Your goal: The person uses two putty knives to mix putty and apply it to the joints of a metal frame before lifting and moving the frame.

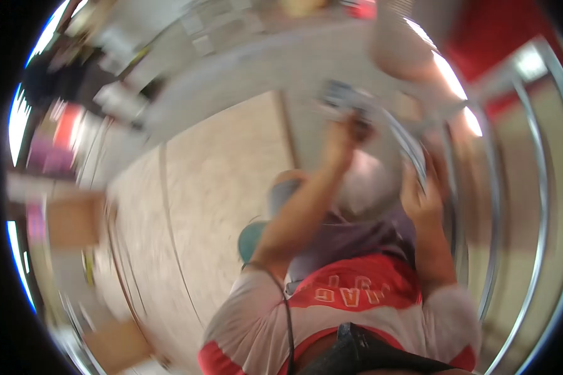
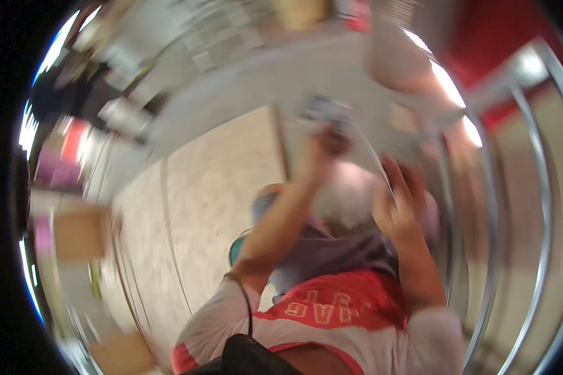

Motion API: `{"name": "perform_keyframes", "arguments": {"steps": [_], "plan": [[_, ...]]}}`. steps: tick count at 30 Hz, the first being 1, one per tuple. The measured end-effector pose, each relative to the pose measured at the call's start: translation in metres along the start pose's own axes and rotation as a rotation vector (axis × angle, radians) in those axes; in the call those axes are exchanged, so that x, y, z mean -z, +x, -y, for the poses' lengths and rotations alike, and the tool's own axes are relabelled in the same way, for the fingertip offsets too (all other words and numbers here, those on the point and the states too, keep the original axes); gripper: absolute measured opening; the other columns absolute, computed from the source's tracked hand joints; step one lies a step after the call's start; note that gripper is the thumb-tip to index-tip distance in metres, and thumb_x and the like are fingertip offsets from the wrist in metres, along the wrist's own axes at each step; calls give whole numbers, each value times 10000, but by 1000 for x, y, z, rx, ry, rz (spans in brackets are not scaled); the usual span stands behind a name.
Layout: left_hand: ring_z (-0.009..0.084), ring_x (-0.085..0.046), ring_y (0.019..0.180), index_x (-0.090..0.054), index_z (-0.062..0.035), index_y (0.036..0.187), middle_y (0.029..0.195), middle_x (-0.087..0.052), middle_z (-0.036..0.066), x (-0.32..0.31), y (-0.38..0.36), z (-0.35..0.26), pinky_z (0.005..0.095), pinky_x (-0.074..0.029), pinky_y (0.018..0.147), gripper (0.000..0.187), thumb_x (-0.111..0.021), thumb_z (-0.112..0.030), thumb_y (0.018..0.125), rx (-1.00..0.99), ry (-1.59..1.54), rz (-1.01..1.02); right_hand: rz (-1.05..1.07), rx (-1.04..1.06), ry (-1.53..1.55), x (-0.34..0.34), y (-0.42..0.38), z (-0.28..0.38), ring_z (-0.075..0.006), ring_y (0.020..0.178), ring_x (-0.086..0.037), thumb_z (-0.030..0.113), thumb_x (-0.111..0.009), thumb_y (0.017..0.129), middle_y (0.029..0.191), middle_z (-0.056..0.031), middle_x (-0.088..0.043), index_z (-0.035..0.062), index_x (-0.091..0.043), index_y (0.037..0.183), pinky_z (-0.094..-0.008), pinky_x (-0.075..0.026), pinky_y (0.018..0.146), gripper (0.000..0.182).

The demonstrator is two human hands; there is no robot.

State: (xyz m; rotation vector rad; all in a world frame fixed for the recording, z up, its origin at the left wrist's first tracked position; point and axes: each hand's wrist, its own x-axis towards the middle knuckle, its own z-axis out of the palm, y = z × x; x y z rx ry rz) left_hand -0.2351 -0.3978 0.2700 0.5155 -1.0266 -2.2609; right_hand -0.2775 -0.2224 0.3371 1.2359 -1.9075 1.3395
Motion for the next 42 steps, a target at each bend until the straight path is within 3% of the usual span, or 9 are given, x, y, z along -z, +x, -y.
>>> {"name": "perform_keyframes", "arguments": {"steps": [4,6,10,12,14,17,23,34,42], "plan": [[150,-547,657,-543,-23,901,717,-536,69,-20,0,22,301,-457,562,238,-540,-257,861,40,47,69,151,222,-30,-35,1,20,-343,782,-576,100,-632,803,982,-189,-610,-37,-531,1153,-388,-453,712,389],[107,-493,613,-559,-122,815,730,-523,6,-31,5,18,267,-417,537,220,-536,-327,894,145,81,-281,256,215,-14,-37,12,30,-320,798,-588,124,-641,808,1019,-189,-607,-34,-491,1219,-369,-452,721,465],[95,-462,510,-549,-98,967,696,-516,7,-11,-12,-4,231,-359,412,266,-515,-353,900,179,-34,32,481,-356,732,17,16,20,-153,777,-577,99,-613,829,980,-92,-618,-38,-387,1327,-265,-441,687,563],[102,-468,467,-536,-81,1047,664,-526,29,2,-9,-19,234,-340,358,282,-514,-321,901,320,-300,356,416,-641,434,36,38,-14,-96,699,-536,59,-603,817,863,-40,-605,-13,-426,1314,-206,-418,633,533],[86,-417,363,-551,-85,1036,562,-515,24,-7,-12,-55,227,-264,267,267,-495,-321,924,730,-506,623,379,-464,404,38,55,-51,-41,658,-486,24,-602,793,750,2,-573,16,-551,1214,-182,-394,593,424],[96,-437,348,-540,16,967,564,-555,68,-2,-14,-31,238,-235,252,307,-435,-272,951,913,-623,847,590,-338,411,65,63,-56,-32,661,-475,16,-611,780,745,17,-564,19,-559,1205,-185,-397,606,428],[177,-502,403,-461,118,1143,893,-629,257,-18,-30,-36,262,-363,362,445,-260,-249,992,835,-791,705,835,-356,472,57,76,-51,-47,638,-455,-79,-565,751,721,18,-520,41,-554,1225,-205,-363,572,489],[166,-497,441,-364,131,1231,802,-595,225,-24,-34,-35,263,-373,419,456,-249,-242,995,892,-1000,657,916,-423,1145,25,70,-78,-75,660,-512,-90,-606,713,793,-25,-573,36,-494,1279,-227,-395,589,590],[107,-445,410,-271,42,1354,936,-526,220,-43,-43,-31,230,-330,372,464,-244,-261,1004,718,-1087,535,755,-354,948,43,62,-72,-54,660,-529,4,-656,755,737,8,-591,35,-562,1214,-208,-433,619,470]]}}
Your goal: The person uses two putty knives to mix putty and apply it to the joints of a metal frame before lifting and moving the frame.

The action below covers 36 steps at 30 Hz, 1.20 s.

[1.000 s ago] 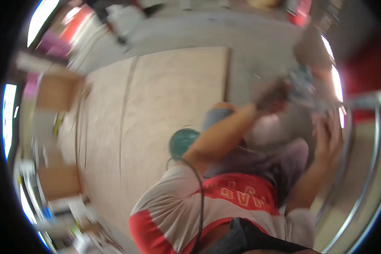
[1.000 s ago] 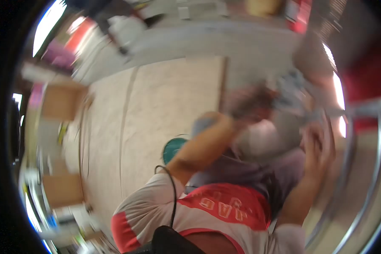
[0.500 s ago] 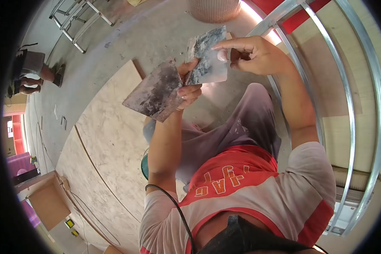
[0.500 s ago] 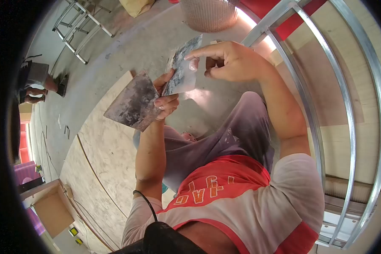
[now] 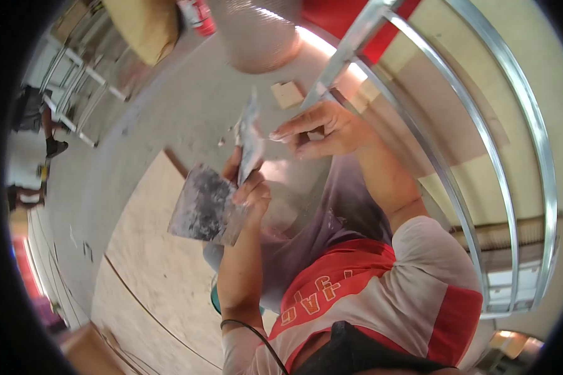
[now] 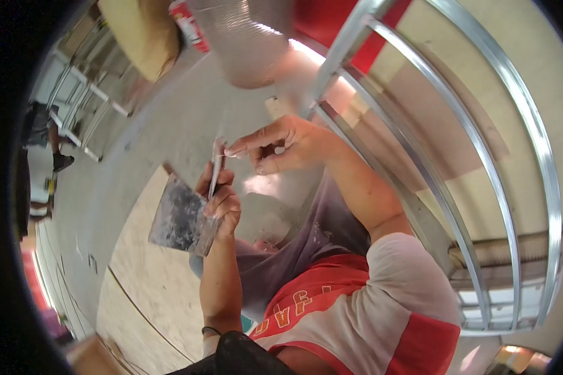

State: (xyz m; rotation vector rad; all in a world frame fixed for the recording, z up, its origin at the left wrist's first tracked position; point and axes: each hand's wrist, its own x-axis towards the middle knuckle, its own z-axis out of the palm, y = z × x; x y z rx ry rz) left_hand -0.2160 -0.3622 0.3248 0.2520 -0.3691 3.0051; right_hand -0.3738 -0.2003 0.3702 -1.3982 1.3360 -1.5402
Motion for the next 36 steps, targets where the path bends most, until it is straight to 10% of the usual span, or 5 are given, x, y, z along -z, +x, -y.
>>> {"name": "perform_keyframes", "arguments": {"steps": [10,22,27,31,36], "plan": [[100,-426,403,-281,-35,1391,1092,-548,257,22,13,-35,221,-324,387,446,-248,-251,1003,68,76,107,-1042,-294,-559,204,-61,63,-236,1126,-491,162,-617,816,1215,-137,-552,15,-553,1194,-355,-371,963,411],[128,-439,423,-414,45,1242,1002,-553,258,30,17,-35,237,-332,387,404,-273,-246,1000,55,74,-36,-964,-624,-58,308,-53,48,-307,1211,-385,732,-457,755,1309,-287,-412,-96,-439,1252,-327,-272,1011,966],[121,-440,430,-379,19,1287,1015,-553,261,33,17,-37,238,-339,392,405,-271,-245,1000,71,81,-50,-413,-813,767,378,-70,66,-248,973,-600,272,-690,776,1197,-218,-524,-88,-427,1244,-423,-492,770,646],[127,-442,432,-418,44,1238,1002,-556,256,37,17,-40,244,-339,390,404,-270,-247,1000,76,89,-45,-982,-660,-182,335,-50,24,-288,1112,-451,758,-459,730,1251,-283,-463,-88,-485,1207,-312,-305,966,971],[121,-444,437,-342,-2,1331,1035,-556,259,41,16,-41,238,-343,399,420,-259,-250,1002,71,84,-48,-789,-711,-144,323,-48,38,-202,1005,-488,805,-445,693,1175,-222,-503,-53,-495,1199,-276,-343,893,997]]}}
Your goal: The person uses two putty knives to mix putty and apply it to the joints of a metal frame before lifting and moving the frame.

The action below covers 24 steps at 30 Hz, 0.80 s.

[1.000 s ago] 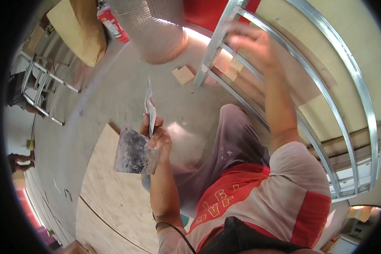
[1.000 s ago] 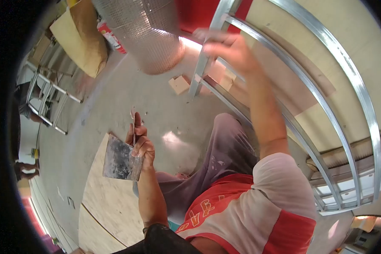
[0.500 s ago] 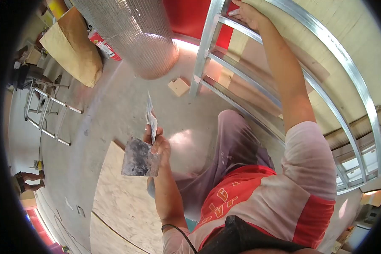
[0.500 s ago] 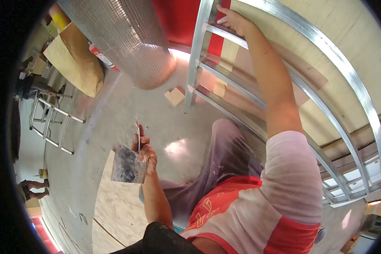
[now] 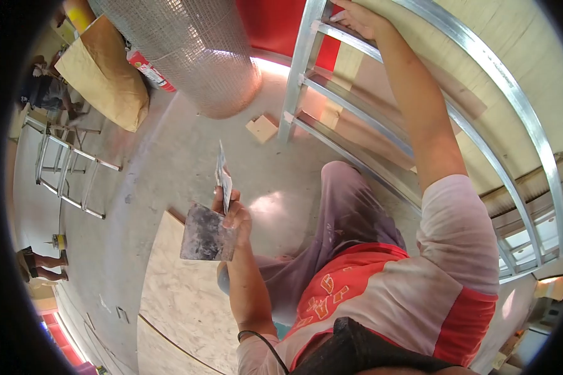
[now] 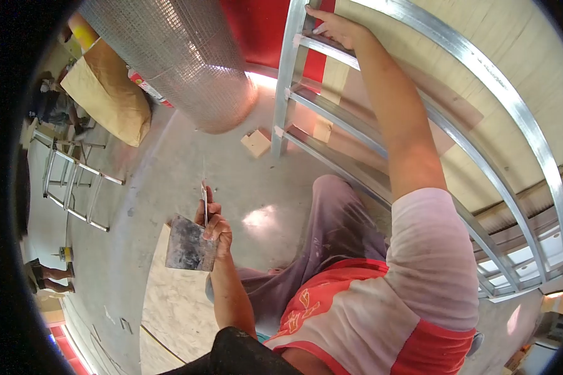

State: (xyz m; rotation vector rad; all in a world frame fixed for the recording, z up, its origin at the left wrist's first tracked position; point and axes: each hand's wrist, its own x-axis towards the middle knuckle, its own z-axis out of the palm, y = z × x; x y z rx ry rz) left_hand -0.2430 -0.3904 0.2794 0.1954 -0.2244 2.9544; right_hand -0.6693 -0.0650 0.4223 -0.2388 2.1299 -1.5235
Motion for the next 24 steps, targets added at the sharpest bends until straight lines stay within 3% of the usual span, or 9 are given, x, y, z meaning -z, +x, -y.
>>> {"name": "perform_keyframes", "arguments": {"steps": [1,4,7,10,13,16,19,22,24], "plan": [[117,-444,438,-302,-30,1381,1051,-556,260,2,0,-1,234,-345,404,439,-256,-249,1003,5,8,12,59,-19,-13,-2,-1,3,-186,992,-488,811,-443,689,1163,-206,-506,-46,-483,1216,-271,-347,884,1007],[116,-436,436,-300,-31,1382,1037,-559,249,-1,4,0,235,-342,404,440,-255,-251,1005,31,19,15,-103,39,-158,-21,-4,11,-165,932,-510,809,-432,698,1080,-153,-539,-16,-470,1245,-277,-381,846,990],[121,-429,433,-345,-2,1341,1014,-559,245,-7,9,5,241,-333,399,430,-258,-256,1005,59,22,4,-69,109,-74,-28,-10,16,-170,858,-533,804,-425,707,1055,-122,-558,0,-482,1240,-292,-416,795,966],[131,-435,436,-394,41,1269,993,-557,245,3,0,-4,250,-325,396,423,-259,-260,1005,76,-17,26,-301,87,-104,-42,-35,27,-187,830,-553,763,-506,697,1071,-153,-572,-4,-466,1257,-302,-439,782,951],[141,-444,441,-429,73,1198,999,-556,255,2,-6,-6,256,-319,395,421,-264,-262,1005,70,-61,-16,-814,162,-955,-49,-58,14,-181,853,-556,614,-625,698,1019,-159,-583,2,-446,1284,-319,-449,791,866],[145,-448,431,-444,81,1176,1007,-558,262,-9,-3,-2,253,-318,395,415,-277,-257,1003,58,-42,-30,-784,401,-596,-32,-69,-6,-134,711,-545,414,-687,682,875,-114,-597,3,-436,1298,-294,-467,645,782],[145,-453,414,-448,81,1172,998,-566,257,-8,-4,0,252,-321,386,412,-277,-253,1002,76,-24,-53,-196,-21,-32,-30,-99,31,-21,439,-370,201,-615,747,731,-54,-597,27,-549,1007,-189,-240,340,320],[146,-458,413,-453,86,1160,988,-573,253,-9,-2,-1,255,-321,380,412,-279,-252,1001,81,-5,-59,45,-149,149,-33,-88,44,2,439,-361,146,-581,776,735,-72,-603,54,-530,892,-168,-219,326,156],[147,-463,414,-459,85,1152,984,-575,253,-13,-5,-1,256,-321,379,409,-284,-251,1000,75,46,-112,-12,-148,139,-41,-74,44,10,442,-355,128,-568,785,761,-88,-613,54,-533,907,-155,-223,328,147]]}}
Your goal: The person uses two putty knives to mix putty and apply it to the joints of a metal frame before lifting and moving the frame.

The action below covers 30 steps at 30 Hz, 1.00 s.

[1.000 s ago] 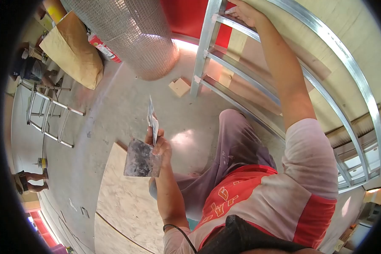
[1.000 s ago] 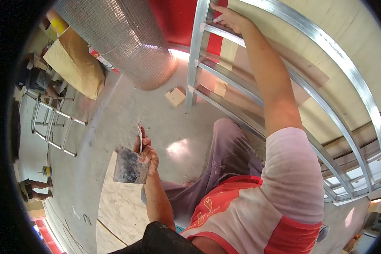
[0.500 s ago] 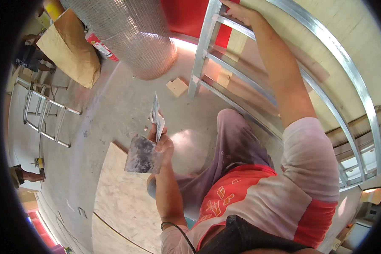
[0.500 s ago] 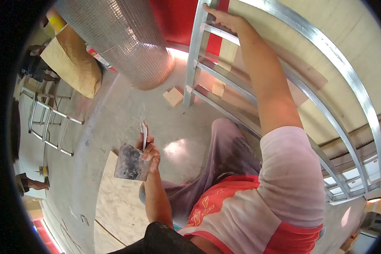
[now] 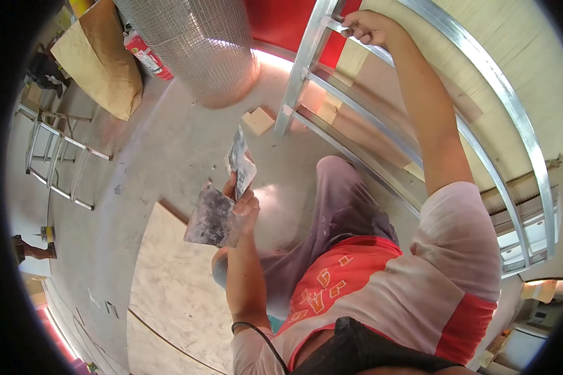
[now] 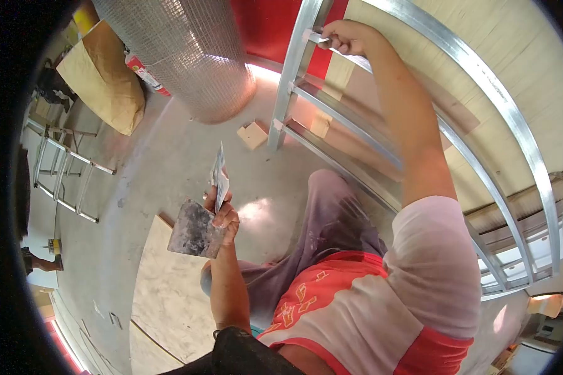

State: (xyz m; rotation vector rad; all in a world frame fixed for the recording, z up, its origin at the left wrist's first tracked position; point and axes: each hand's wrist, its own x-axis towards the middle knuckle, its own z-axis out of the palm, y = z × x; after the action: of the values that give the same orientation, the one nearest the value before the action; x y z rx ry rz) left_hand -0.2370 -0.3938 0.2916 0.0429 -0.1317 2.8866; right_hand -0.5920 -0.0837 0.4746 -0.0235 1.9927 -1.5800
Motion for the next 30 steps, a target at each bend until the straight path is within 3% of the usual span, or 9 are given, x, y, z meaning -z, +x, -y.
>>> {"name": "perform_keyframes", "arguments": {"steps": [2,8,11,14,20,23,26,30], "plan": [[149,-469,420,-458,83,1164,987,-579,248,8,0,-2,259,-326,387,411,-289,-252,998,33,-37,62,-60,5,-59,-10,6,1,7,436,-342,129,-569,770,751,-73,-599,42,-537,840,-138,-248,329,116],[169,-488,436,-454,80,1189,1005,-587,216,14,1,-5,276,-344,409,420,-290,-256,997,119,-84,146,-100,-58,-100,-22,8,7,10,450,-385,104,-559,761,757,-81,-616,30,-542,880,-136,-265,341,142],[176,-490,437,-453,77,1196,1021,-587,212,19,1,-6,279,-349,413,422,-286,-255,996,111,-84,131,-69,-65,-129,-21,16,3,0,466,-405,96,-545,757,761,-93,-626,31,-551,865,-145,-266,353,126],[178,-491,438,-446,70,1213,1057,-580,219,15,1,-5,279,-355,416,421,-287,-254,995,130,-108,121,-18,-63,-219,-29,13,6,-41,544,-510,54,-509,750,864,-138,-649,28,-526,889,-170,-310,393,143],[182,-485,443,-434,61,1233,1132,-565,212,17,4,-5,288,-373,430,426,-283,-257,993,201,-146,161,121,-25,-386,-60,-2,11,-75,568,-532,57,-494,734,878,-148,-656,40,-508,872,-219,-372,458,140],[182,-481,446,-434,60,1234,1147,-564,201,17,3,-6,292,-379,438,430,-278,-261,994,214,-153,167,75,31,-372,-59,-48,21,-74,592,-560,37,-507,709,895,-158,-656,45,-490,902,-221,-376,458,194],[179,-482,454,-437,58,1232,1110,-583,206,20,3,-9,289,-380,443,429,-275,-261,995,231,-143,175,-135,65,-237,-41,-35,12,-66,539,-499,76,-510,726,853,-144,-660,23,-588,906,-203,-344,433,203],[180,-488,467,-446,59,1218,1003,-620,221,23,3,-9,284,-386,450,427,-271,-261,997,230,-145,206,-127,3,-166,-47,-23,9,-54,583,-540,52,-509,729,834,-135,-661,47,-540,788,-186,-351,426,66]]}}
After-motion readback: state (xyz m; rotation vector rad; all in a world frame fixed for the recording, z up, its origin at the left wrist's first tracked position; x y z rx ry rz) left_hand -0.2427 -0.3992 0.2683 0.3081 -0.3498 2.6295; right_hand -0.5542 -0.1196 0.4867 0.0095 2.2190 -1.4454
